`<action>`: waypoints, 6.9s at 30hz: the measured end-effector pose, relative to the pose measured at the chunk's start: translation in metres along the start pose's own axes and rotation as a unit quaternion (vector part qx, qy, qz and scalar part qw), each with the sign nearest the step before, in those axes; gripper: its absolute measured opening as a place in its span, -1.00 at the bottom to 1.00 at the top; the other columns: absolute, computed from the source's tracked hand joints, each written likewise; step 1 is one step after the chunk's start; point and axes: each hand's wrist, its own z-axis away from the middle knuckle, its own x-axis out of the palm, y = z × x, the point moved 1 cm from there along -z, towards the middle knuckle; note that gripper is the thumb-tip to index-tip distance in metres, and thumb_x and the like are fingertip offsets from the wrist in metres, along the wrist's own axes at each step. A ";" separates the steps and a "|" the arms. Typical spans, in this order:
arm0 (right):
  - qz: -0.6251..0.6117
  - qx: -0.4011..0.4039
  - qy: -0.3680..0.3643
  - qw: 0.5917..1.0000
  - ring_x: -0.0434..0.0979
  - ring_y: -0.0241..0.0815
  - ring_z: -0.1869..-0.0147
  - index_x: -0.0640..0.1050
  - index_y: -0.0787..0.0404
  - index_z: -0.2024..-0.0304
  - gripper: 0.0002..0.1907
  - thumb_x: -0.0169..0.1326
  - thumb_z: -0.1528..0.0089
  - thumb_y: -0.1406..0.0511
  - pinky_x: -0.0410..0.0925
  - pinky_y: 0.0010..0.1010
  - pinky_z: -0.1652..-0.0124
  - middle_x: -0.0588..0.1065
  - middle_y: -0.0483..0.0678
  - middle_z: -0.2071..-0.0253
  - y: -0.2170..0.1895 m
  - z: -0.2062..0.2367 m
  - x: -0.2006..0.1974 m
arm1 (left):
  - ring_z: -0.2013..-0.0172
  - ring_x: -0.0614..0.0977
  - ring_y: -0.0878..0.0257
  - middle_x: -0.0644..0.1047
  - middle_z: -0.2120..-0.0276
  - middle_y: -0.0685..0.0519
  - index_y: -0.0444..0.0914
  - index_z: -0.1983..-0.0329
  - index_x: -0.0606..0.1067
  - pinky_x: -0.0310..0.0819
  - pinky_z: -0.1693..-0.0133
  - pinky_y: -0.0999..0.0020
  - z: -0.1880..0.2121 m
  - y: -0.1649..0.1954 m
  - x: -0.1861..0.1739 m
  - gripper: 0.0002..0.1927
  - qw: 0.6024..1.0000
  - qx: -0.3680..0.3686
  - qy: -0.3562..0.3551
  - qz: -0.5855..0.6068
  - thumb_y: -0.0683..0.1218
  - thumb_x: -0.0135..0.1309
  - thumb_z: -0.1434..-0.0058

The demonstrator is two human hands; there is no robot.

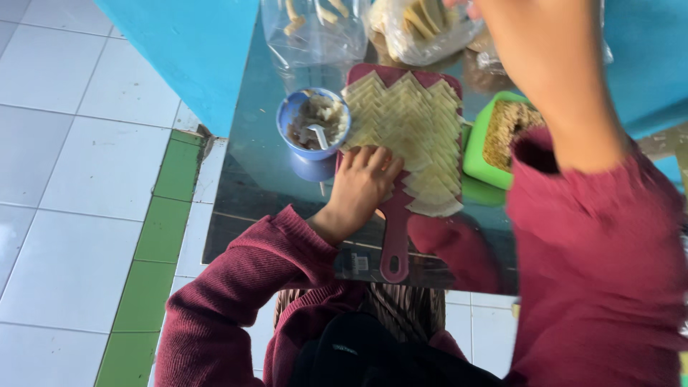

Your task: The person assembles a woven lattice pastry on a pink paddle board, folding thin dough strips over each other by hand to form a herringbone pattern. They use a spoon to add white paste from a blue cup, pinch the dough edges closed, and sprinkle crumbly brown filling from a green container over the pastry.

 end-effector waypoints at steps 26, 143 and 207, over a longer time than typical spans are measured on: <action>0.254 0.045 -0.119 0.959 0.42 -0.08 0.24 0.62 0.18 0.24 -0.93 0.28 -0.31 0.34 0.30 -0.25 0.01 0.59 -0.04 0.27 0.057 0.151 -0.034 | -0.03 0.53 0.07 0.49 0.05 0.01 -0.22 -0.09 0.39 0.40 -0.05 0.22 -0.001 -0.005 -0.011 -0.61 0.999 -0.042 -0.004 -0.014 -0.20 0.04 -0.16; 0.003 0.200 -0.075 0.977 0.48 -0.18 0.43 0.55 0.32 0.14 -0.90 0.18 -0.32 0.42 0.31 -0.39 0.39 0.54 0.02 0.27 0.013 0.154 0.089 | 0.19 0.63 0.10 0.53 0.29 0.10 -0.13 0.19 0.48 0.46 0.11 0.14 -0.020 0.002 0.008 -0.85 0.997 -0.055 0.031 0.052 -0.06 0.17 -0.21; 0.210 -0.081 -0.111 0.968 0.45 -0.07 0.01 0.60 0.28 0.16 -0.83 0.29 -0.21 0.42 0.36 -0.24 -0.06 0.50 -0.05 0.19 0.030 0.149 0.095 | 0.23 0.65 0.15 0.54 0.31 0.11 -0.12 0.19 0.52 0.56 0.25 0.25 -0.031 -0.016 0.010 -0.87 0.997 -0.026 0.035 0.066 -0.10 0.18 -0.21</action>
